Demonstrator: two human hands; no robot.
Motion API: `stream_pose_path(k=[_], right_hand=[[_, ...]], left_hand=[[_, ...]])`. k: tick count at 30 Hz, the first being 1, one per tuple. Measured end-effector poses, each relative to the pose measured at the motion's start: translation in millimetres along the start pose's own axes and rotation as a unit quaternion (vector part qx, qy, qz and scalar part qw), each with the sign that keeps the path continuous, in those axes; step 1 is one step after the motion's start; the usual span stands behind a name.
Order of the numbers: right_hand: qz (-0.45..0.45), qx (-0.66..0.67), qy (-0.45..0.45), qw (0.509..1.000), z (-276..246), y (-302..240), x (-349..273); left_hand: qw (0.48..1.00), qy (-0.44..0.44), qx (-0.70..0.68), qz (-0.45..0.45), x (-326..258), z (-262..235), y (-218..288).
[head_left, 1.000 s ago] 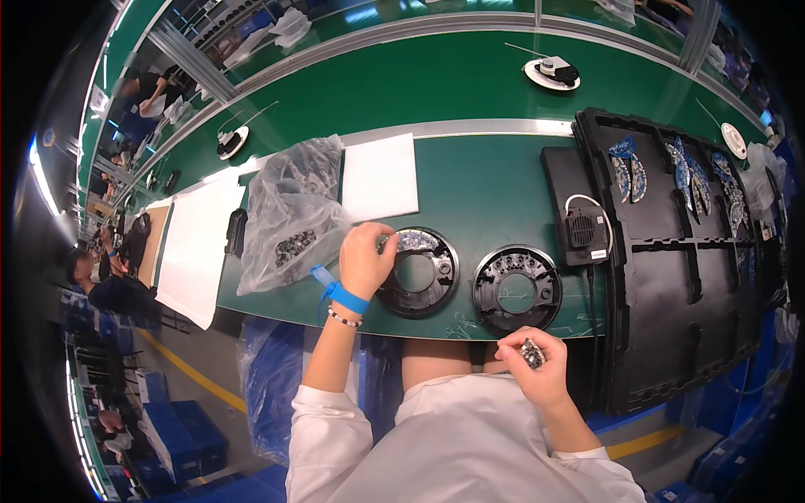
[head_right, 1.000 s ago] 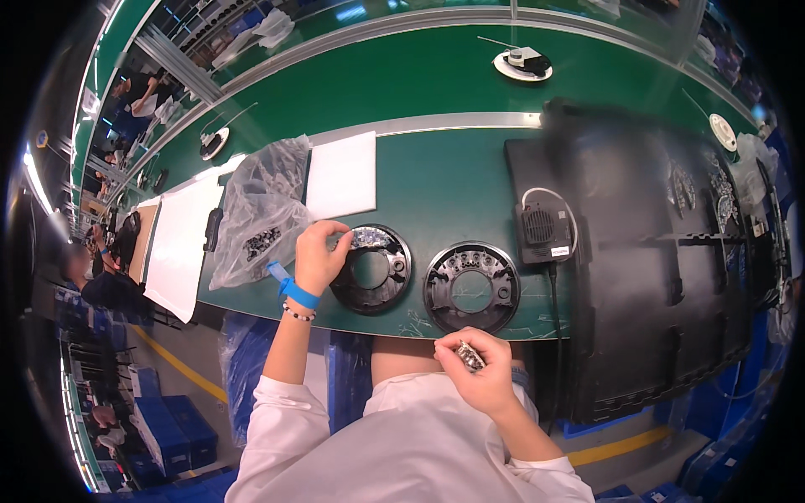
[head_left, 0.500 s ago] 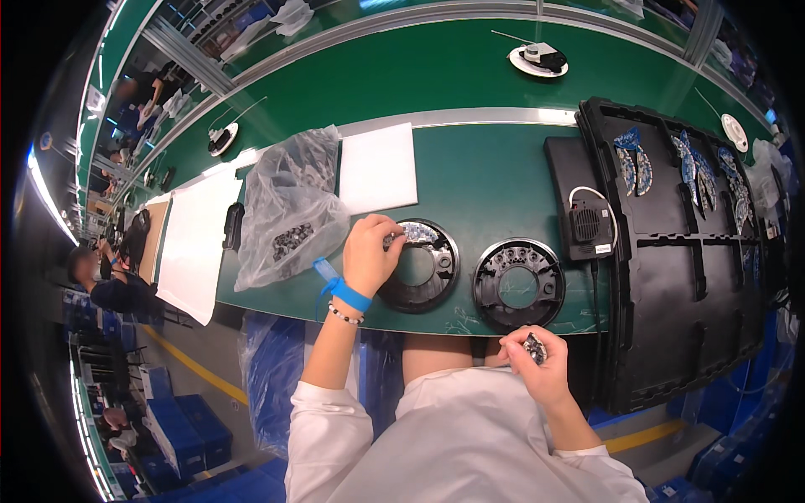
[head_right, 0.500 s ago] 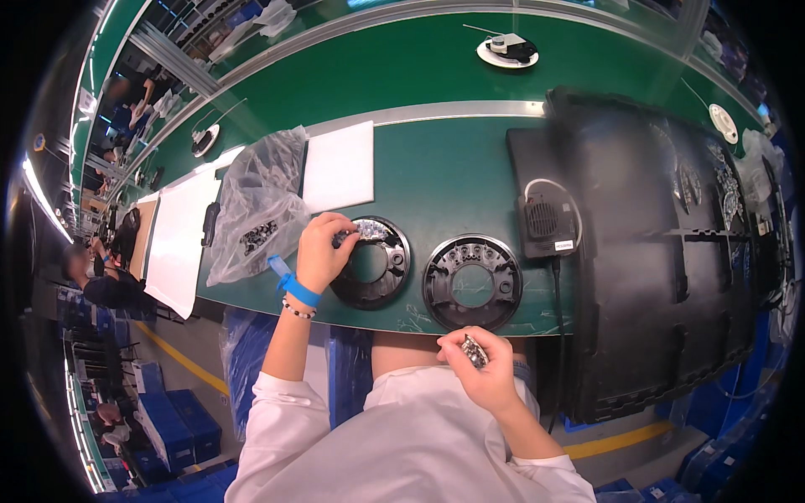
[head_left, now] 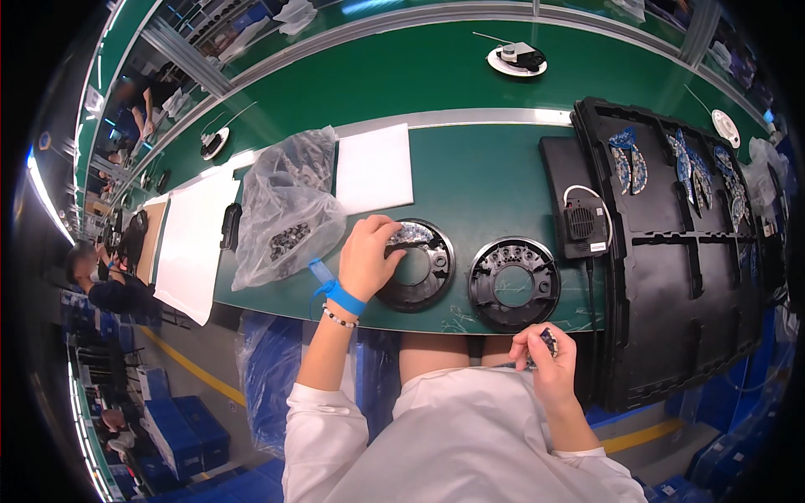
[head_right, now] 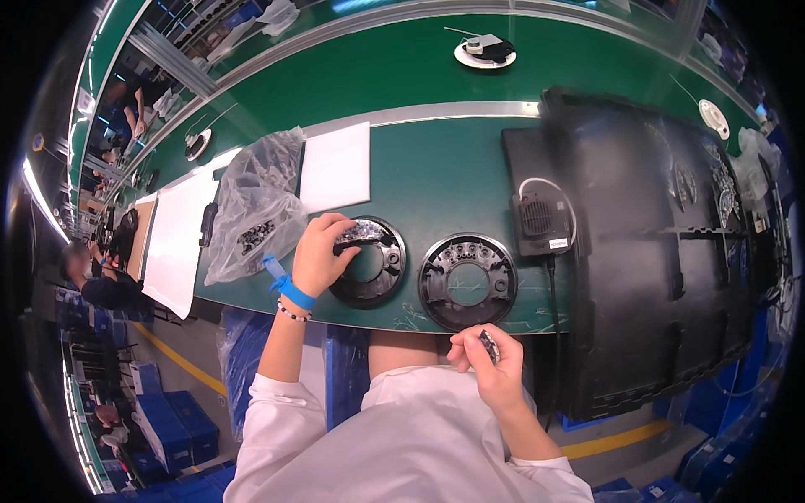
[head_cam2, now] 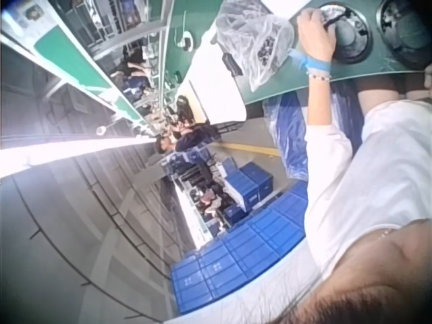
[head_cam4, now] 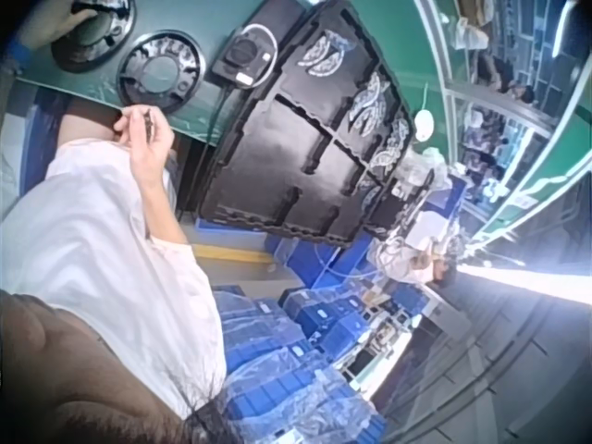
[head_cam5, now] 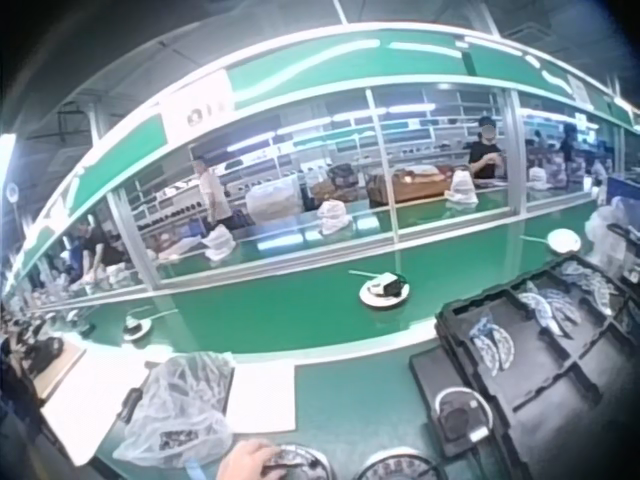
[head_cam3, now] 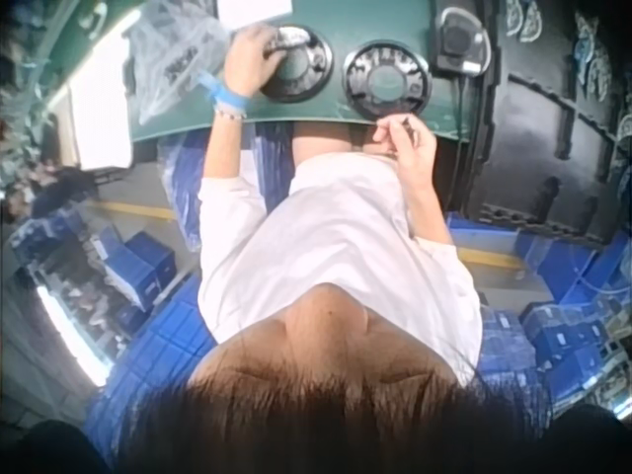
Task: The person assembles circular lighting components by retrieving plastic bases, inserting rubber grommets, pressing curved LED circuit boards into the bases by hand, and placing the assembled units onto a conveyor belt.
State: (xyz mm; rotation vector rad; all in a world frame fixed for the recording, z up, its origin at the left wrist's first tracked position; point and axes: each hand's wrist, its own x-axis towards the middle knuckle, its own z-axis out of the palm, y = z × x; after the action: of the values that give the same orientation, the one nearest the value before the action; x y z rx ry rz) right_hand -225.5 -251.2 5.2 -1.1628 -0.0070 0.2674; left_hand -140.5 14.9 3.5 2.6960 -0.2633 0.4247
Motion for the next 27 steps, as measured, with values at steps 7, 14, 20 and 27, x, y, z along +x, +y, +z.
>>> stream_pose_path(k=[7,14,20,27], right_hand=[[0.000,-0.014,-0.001,1.000,-1.1,1.8,1.7],[0.002,-0.020,0.015,1.000,-5.1,1.5,3.7],[-0.001,-0.025,0.013,1.000,-8.5,3.0,5.6],[0.006,-0.009,0.002,1.000,-3.8,3.0,4.7]], left_hand=[[0.999,-0.010,0.041,0.030,4.4,6.0,-1.1],[0.998,-0.008,0.036,0.041,3.6,8.8,-1.2],[0.998,-0.028,0.061,0.017,3.5,6.4,0.2],[0.999,-0.031,0.040,0.009,3.9,7.8,-4.1]])
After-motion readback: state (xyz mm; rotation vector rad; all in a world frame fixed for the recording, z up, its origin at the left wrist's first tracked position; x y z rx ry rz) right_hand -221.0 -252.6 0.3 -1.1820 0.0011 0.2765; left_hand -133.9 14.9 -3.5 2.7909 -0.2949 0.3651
